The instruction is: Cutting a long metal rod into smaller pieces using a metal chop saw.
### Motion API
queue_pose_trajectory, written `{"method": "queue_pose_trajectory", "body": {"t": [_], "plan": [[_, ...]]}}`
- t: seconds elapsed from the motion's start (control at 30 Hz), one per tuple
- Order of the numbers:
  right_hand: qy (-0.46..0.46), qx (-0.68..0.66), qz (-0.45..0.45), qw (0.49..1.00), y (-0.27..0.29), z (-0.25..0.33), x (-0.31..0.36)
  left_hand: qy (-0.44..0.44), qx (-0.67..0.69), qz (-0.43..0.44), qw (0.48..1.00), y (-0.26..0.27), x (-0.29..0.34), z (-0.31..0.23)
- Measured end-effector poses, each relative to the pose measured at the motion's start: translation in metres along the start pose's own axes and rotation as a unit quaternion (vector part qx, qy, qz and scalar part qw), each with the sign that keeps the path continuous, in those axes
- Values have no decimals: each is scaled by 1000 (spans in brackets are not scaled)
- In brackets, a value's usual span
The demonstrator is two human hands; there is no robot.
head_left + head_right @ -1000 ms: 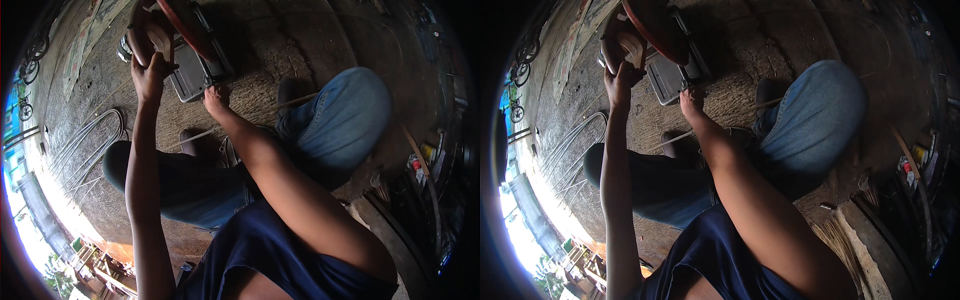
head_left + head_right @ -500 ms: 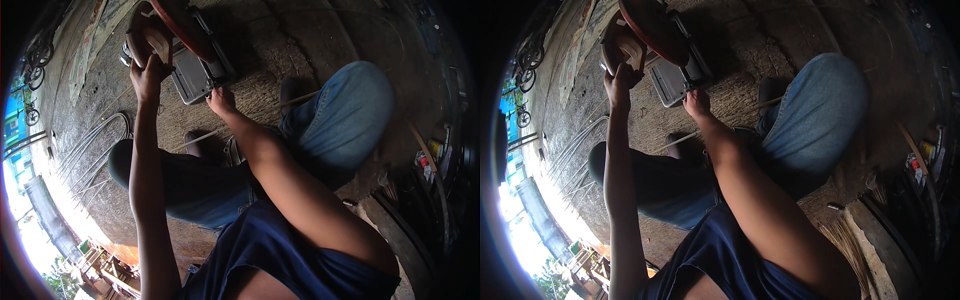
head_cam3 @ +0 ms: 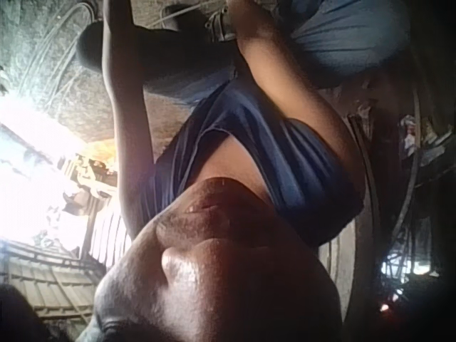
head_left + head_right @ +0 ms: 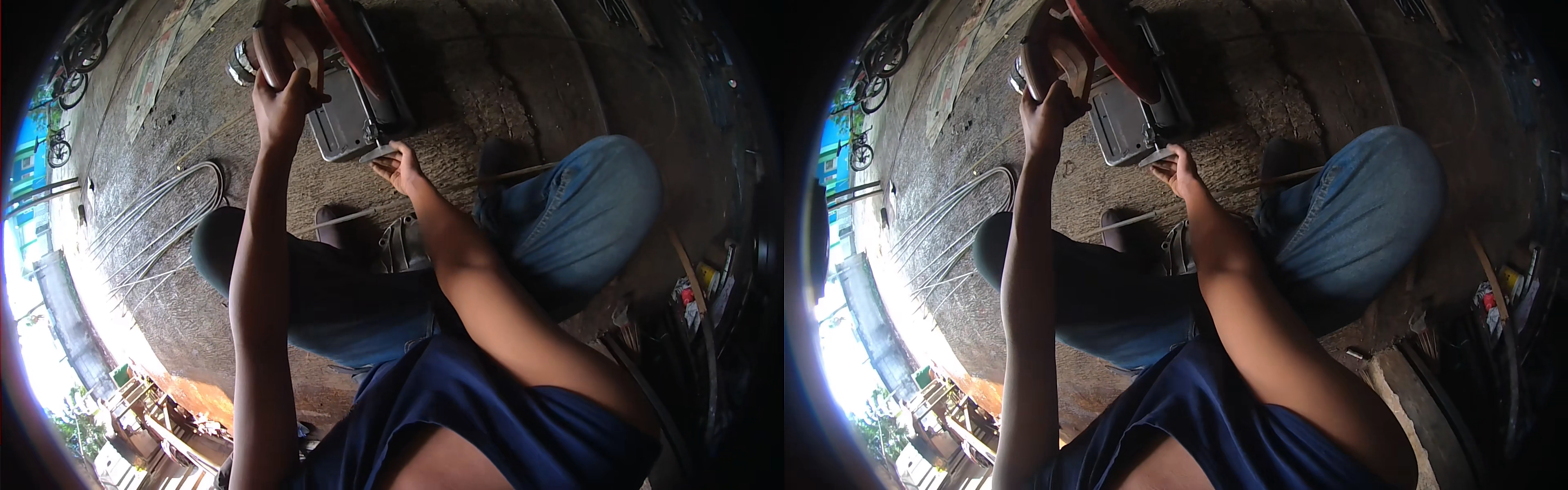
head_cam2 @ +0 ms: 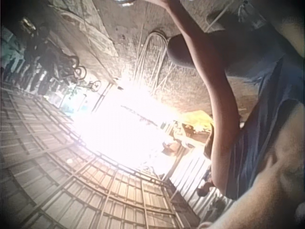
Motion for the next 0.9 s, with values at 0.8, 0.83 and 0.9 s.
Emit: {"method": "queue_pose_trajectory", "body": {"t": [0.8, 0.83, 0.9], "plan": [[410, 438, -284, 748, 0, 46, 22, 4, -18, -31, 999, 3, 0, -2], [603, 614, -232, 453, -45, 40, 70, 2, -30, -31, 999, 3, 1, -3], [394, 754, -144, 506, -52, 21, 53, 20, -49, -33, 998, 4, 3, 1]]}}
Point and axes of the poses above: each hand's wrist, its own x-axis away from the middle knuckle, its own y-axis out of the back of the hand, z = x × y, the point moved 8 cm from there along -x, towards the middle knuckle, and after that the axes turned 4 degrees about -x, right-handed, at the moved point
